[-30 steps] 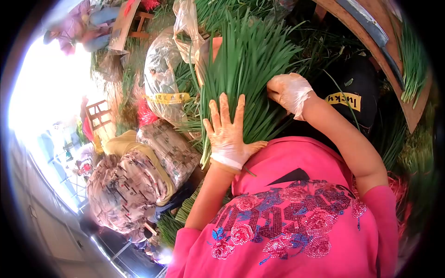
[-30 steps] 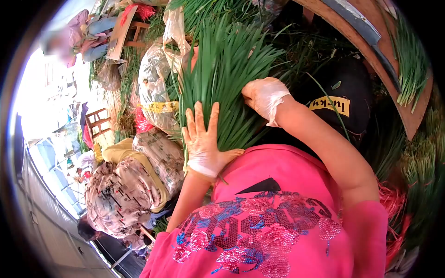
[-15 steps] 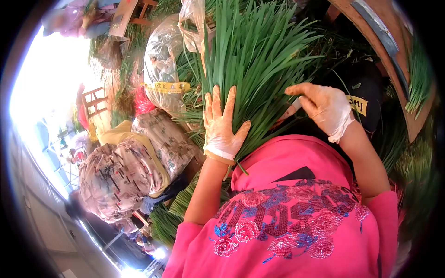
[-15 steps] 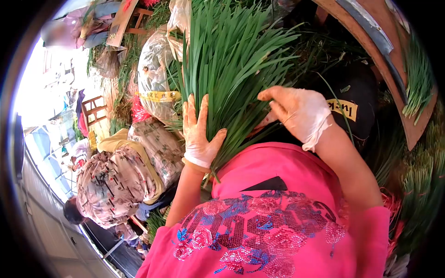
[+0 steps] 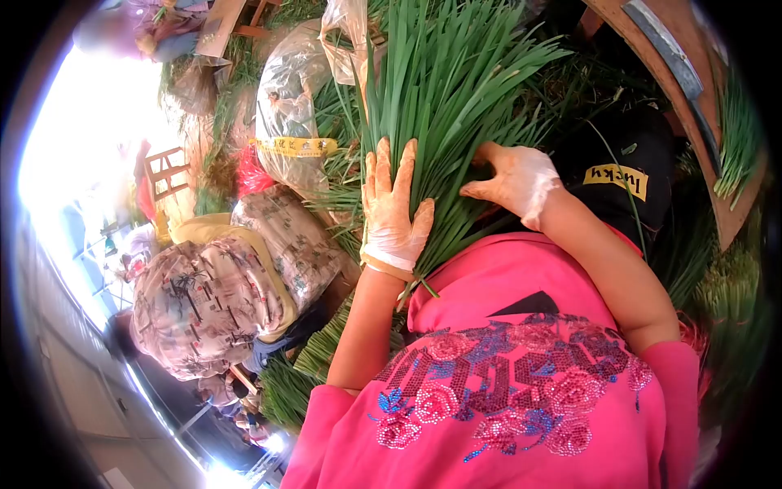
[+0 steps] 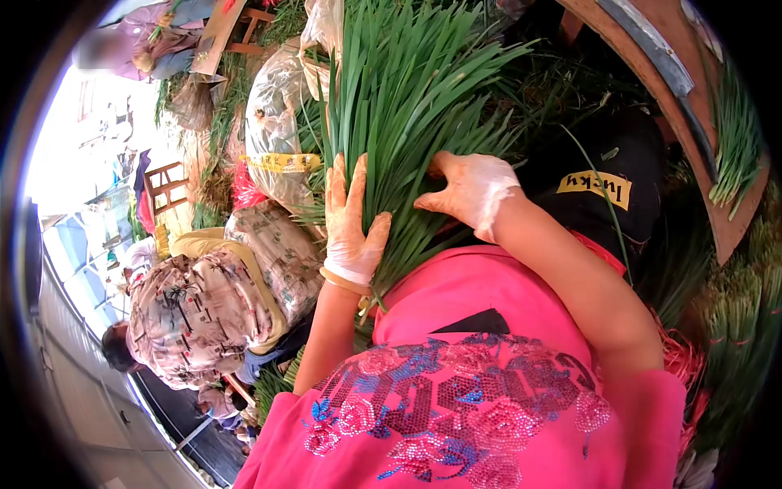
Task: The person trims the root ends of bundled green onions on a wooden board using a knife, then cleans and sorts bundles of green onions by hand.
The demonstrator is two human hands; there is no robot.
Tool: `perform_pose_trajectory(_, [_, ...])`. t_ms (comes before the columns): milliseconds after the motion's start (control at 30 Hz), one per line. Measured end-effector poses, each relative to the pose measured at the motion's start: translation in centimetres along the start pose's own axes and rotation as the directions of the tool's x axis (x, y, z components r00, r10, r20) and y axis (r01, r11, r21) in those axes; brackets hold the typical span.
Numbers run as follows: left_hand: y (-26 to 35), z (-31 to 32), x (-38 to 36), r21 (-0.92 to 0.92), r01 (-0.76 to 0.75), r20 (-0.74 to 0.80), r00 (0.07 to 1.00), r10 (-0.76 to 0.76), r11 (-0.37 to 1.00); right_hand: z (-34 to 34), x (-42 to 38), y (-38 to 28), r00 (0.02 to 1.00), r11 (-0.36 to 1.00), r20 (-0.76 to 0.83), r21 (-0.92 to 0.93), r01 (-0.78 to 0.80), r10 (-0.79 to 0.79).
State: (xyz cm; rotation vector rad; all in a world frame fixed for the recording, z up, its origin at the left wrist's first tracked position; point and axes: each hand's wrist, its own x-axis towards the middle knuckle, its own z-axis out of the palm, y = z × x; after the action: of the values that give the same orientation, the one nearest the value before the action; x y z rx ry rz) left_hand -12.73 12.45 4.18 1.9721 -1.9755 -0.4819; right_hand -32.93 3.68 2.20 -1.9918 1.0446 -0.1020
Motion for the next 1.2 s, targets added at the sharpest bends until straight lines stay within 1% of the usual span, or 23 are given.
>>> perform_pose_trajectory(100, [0.0, -0.1, 0.0, -0.057, -0.019, -0.041, 0.999, 0.016, 0.998, 1.6, 0.6, 0.1, 0.999, 0.984, 0.019, 0.175, 0.025, -0.029])
perform_pose_trajectory(133, [-0.3, -0.1, -0.1, -0.079, -0.022, -0.058, 0.998, 0.018, 0.997, 2.0, 0.8, 0.0, 0.997, 0.936, 0.057, 0.347, -0.059, 0.041])
perform_pose_trajectory(167, [-0.7, -0.2, -0.1, -0.100, -0.026, -0.083, 0.996, 0.018, 0.995, 2.0, 1.0, -0.2, 0.990, 0.855, 0.106, 0.499, -0.138, 0.098])
perform_pose_trajectory(200, [-1.1, -0.1, -0.2, -0.136, -0.043, -0.109, 0.994, 0.028, 0.990, 1.5, 0.7, -0.5, 0.956, 0.652, 0.267, 0.704, -0.281, 0.124])
perform_pose_trajectory(333, [-1.7, -0.2, -0.5, -0.201, 0.003, -0.125, 0.992, -0.029, 0.980, -3.1, -2.7, -0.2, 0.965, 0.280, 0.241, 0.924, -0.261, 0.107])
perform_pose_trajectory(367, [-1.6, -0.2, -0.9, -0.197, 0.019, -0.112, 0.993, -0.042, 0.980, -4.5, -3.8, 0.0, 0.966, 0.212, 0.209, 0.948, -0.238, 0.150])
perform_pose_trajectory(433, [-1.6, -0.2, -0.6, -0.192, 0.016, -0.103, 0.994, -0.036, 0.981, -6.1, -5.3, 1.7, 0.993, 0.034, 0.055, 0.998, -0.058, 0.106])
perform_pose_trajectory(467, [-1.9, -0.1, -0.4, -0.170, 0.011, -0.106, 0.994, -0.029, 0.985, -6.4, -5.8, 2.2, 0.979, 0.092, -0.168, 0.983, 0.158, 0.114])
perform_pose_trajectory(533, [-2.3, 0.1, -0.1, -0.192, 0.017, -0.110, 0.993, -0.039, 0.981, -7.9, -6.6, 4.6, 0.938, -0.025, -0.326, 0.943, 0.331, 0.117])
perform_pose_trajectory(567, [-2.5, 0.1, -0.3, -0.201, 0.031, -0.103, 0.993, -0.052, 0.979, -9.2, -6.8, 6.3, 0.957, -0.201, -0.265, 0.937, 0.285, 0.117])
perform_pose_trajectory(600, [-2.7, 0.1, -0.2, -0.194, 0.027, -0.111, 0.993, -0.049, 0.981, -9.9, -7.2, 7.0, 0.826, 0.009, -0.374, 0.913, 0.409, 0.422])
perform_pose_trajectory(633, [-2.8, 0.2, -0.3, -0.200, 0.027, -0.109, 0.993, -0.049, 0.980, -11.0, -7.3, 9.3, 0.902, 0.403, -0.282, 0.905, 0.137, 0.328])
perform_pose_trajectory(667, [-2.8, 0.2, -0.3, -0.206, 0.023, -0.111, 0.993, -0.047, 0.978, -12.1, -7.5, 11.5, 0.957, 0.759, -0.183, 0.648, -0.055, 0.226])
perform_pose_trajectory(700, [-3.0, 0.2, -0.1, -0.214, 0.017, -0.116, 0.992, -0.043, 0.977, -10.8, -6.9, 9.6, 0.820, 0.926, -0.430, 0.185, -0.330, 0.378])
perform_pose_trajectory(733, [-3.1, 0.3, 0.0, -0.232, 0.016, -0.108, 0.993, -0.042, 0.973, -10.1, -6.9, 9.4, 0.838, 0.860, -0.523, -0.346, -0.375, 0.155])
perform_pose_trajectory(767, [-3.3, 0.2, 0.2, -0.248, 0.012, -0.100, 0.994, -0.038, 0.969, -9.2, -7.1, 9.1, 0.853, 0.931, -0.515, -0.261, -0.254, 0.089])
perform_pose_trajectory(833, [-3.5, 0.3, 0.4, -0.254, 0.028, -0.088, 0.995, -0.052, 0.967, -7.7, -7.2, 6.9, 0.894, 0.925, -0.448, -0.344, -0.162, -0.010])
perform_pose_trajectory(900, [-3.4, 0.2, 0.8, -0.235, 0.052, -0.068, 0.995, -0.070, 0.971, -6.3, -7.9, 5.9, 0.965, 0.883, -0.227, -0.469, 0.011, -0.133])
perform_pose_trajectory(967, [-3.8, 0.2, 1.1, -0.200, -0.035, -0.092, 0.996, 0.017, 0.979, -5.9, -6.7, 3.5, 0.994, 0.837, 0.075, -0.546, -0.029, 0.083])
perform_pose_trajectory(1033, [-4.0, 0.3, 1.1, -0.166, -0.032, -0.087, 0.996, 0.018, 0.986, -3.4, -4.6, 3.9, 0.947, 0.731, 0.231, -0.682, -0.006, 0.223])
perform_pose_trajectory(1100, [-2.8, -0.3, 1.2, -0.101, -0.019, -0.063, 0.998, 0.012, 0.995, 0.1, -2.3, 6.4, 0.945, 0.889, 0.251, -0.452, -0.078, 0.210])
perform_pose_trajectory(1167, [-1.0, -1.5, 1.2, -0.016, -0.005, 0.015, 1.000, 0.005, 1.000, 0.2, 0.5, 6.0, 0.864, 0.923, 0.353, 0.003, -0.385, 0.359])
perform_pose_trajectory(1200, [-0.4, -1.9, 1.1, 0.051, -0.016, 0.049, 0.999, 0.013, 0.999, 0.9, 1.3, 6.6, 0.923, 0.943, 0.269, -0.265, -0.202, 0.274])
